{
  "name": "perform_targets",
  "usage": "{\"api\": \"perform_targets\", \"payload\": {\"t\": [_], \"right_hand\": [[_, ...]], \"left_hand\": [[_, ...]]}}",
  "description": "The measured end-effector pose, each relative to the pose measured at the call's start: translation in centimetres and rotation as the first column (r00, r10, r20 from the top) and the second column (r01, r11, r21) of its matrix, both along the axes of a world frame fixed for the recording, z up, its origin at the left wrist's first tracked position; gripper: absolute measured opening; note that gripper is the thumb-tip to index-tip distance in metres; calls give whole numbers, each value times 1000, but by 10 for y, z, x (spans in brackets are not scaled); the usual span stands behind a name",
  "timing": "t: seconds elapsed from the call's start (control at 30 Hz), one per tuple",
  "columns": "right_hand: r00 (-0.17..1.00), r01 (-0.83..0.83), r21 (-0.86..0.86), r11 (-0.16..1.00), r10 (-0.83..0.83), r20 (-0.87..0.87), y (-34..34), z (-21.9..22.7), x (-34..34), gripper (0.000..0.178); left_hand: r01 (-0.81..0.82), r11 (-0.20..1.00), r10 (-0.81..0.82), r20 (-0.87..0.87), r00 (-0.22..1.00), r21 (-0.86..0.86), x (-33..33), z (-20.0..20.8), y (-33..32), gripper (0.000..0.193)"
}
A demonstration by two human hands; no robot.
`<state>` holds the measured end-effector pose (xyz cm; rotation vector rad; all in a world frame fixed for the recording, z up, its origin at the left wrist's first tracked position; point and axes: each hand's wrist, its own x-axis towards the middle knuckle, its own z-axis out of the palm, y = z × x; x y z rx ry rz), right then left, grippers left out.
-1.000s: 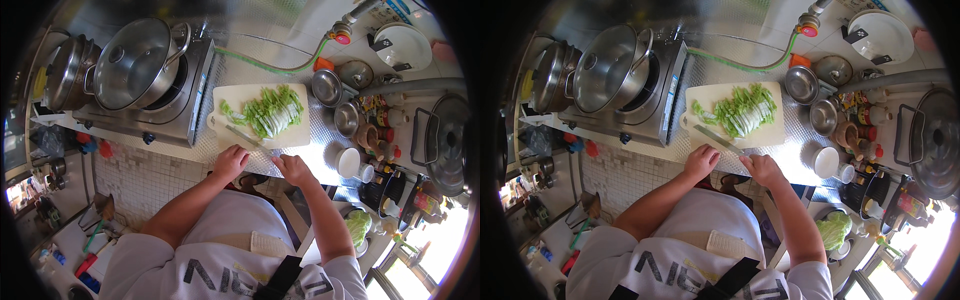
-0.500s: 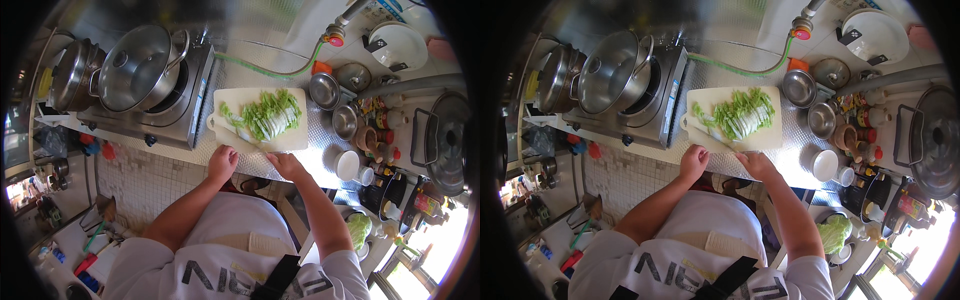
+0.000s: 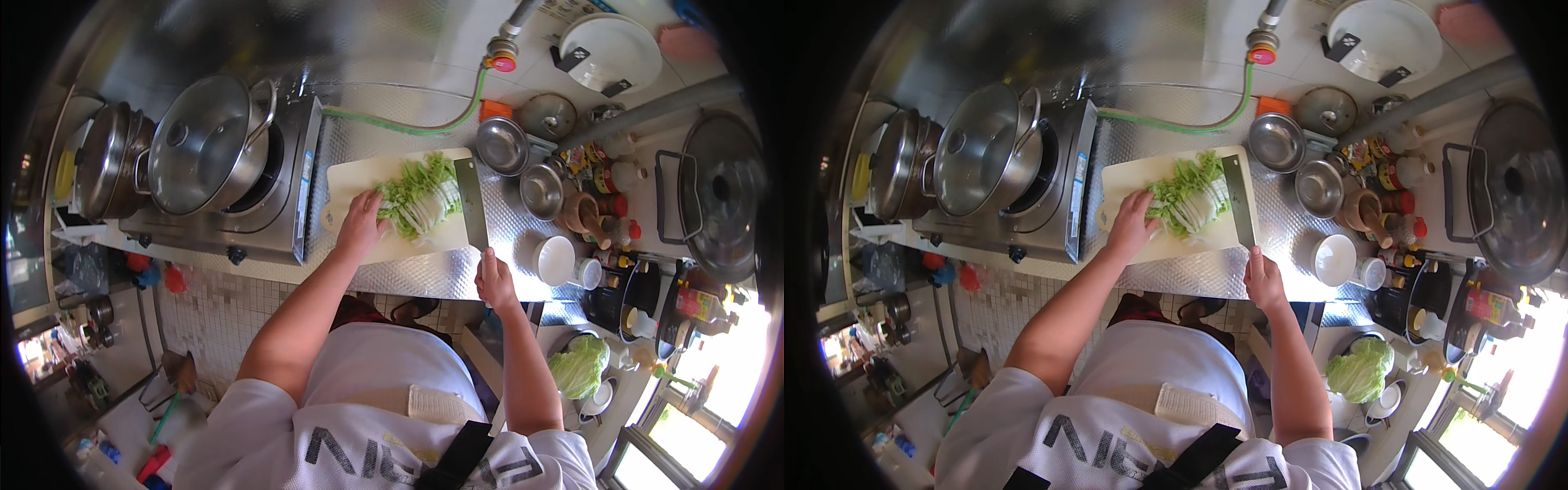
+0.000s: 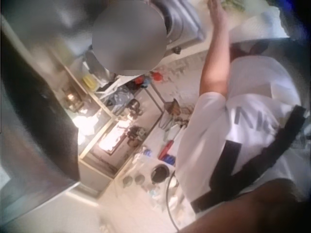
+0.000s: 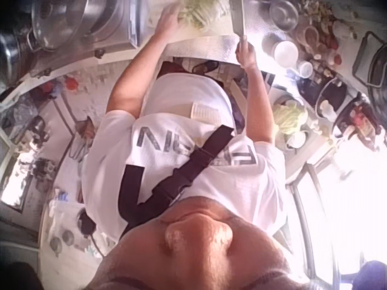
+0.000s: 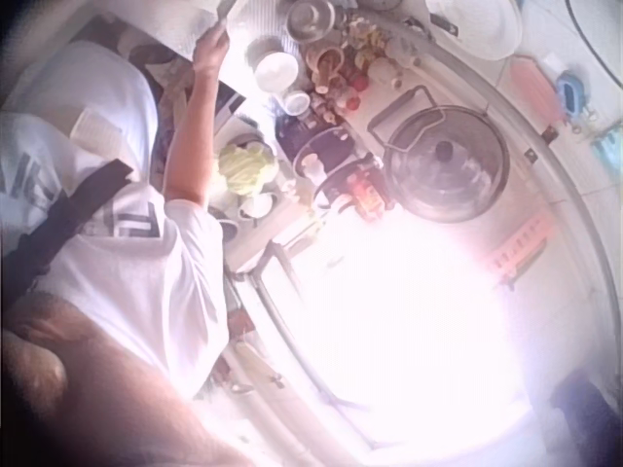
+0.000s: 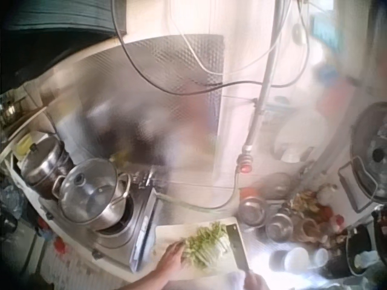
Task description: The person chops a head of cabbage on a cutting board using a knife. They transfer the chopped pieces into a metal colander, then continue chopping the remaining cabbage into smaller pieces.
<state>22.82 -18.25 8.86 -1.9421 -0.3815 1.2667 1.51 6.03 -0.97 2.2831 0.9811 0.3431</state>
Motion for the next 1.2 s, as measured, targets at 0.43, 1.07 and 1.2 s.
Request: {"api": "perform_targets", "payload": {"t": [0.43,1.07,1.2], "right_hand": [[543,-119,-82,990,134,829,-18,9,-15,41],[485,-285,-10,959,154,861,-4,-39,10,38],[511,-310,10,951,158,845,-14,-35,1,37]], "left_hand": [[-646,592,733,-10,680,-482,-41,9,-14,42],[-457,-4,829,-258,496,-889,-37,7,25,35],[-132,147,805,41,592,-980,-45,7,-4,34]]}}
